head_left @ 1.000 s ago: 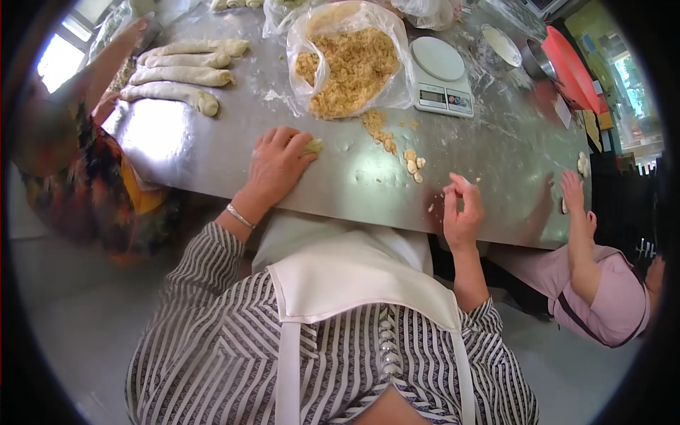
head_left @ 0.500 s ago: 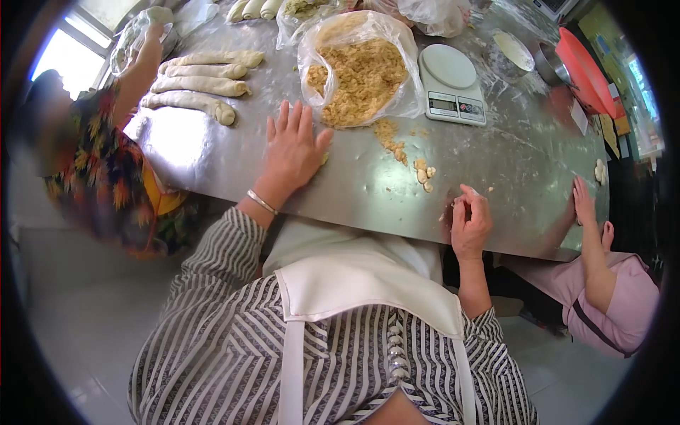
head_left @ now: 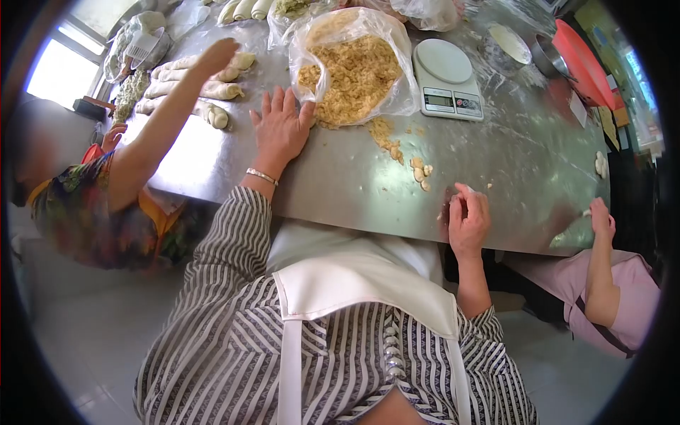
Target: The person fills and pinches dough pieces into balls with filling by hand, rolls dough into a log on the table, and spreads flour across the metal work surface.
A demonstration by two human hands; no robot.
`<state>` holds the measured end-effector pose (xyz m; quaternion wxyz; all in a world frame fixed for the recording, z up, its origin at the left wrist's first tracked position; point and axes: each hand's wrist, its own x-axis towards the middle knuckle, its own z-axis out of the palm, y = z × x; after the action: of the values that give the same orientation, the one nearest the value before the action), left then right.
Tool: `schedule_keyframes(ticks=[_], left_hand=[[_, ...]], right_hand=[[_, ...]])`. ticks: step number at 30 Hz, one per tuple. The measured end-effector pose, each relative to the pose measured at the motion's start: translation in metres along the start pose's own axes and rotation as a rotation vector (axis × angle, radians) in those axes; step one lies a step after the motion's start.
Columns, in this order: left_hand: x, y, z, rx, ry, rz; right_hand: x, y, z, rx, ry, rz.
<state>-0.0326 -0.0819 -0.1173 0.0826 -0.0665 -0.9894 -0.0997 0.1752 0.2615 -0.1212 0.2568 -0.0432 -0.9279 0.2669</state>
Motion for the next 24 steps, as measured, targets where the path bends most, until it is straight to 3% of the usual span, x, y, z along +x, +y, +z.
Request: schedule_keyframes(ticks=[6,11,15,18,24], left_hand=[[-0.064,-0.001,-0.027,-0.009,0.08,0.347],[-0.094,-0.003,-0.042,-0.196,0.077,0.385],[-0.08,0.005,-0.034,-0.375,0.162,0.316],[-0.064,0.026,-0.05,-0.446,0.212,0.401],[-0.043,0.018,-0.042,-0.352,0.046,0.505]], right_hand=[[0.0,0.0,0.001,-0.001,0.015,-0.007],[0.003,0.001,-0.002,-0.032,-0.01,-0.029],[0.005,-0.005,-0.01,0.104,-0.027,0.108],[0.018,-0.005,-0.017,0.186,0.008,0.18],[0.09,0.024,-0.036,0.109,0.113,0.142]])
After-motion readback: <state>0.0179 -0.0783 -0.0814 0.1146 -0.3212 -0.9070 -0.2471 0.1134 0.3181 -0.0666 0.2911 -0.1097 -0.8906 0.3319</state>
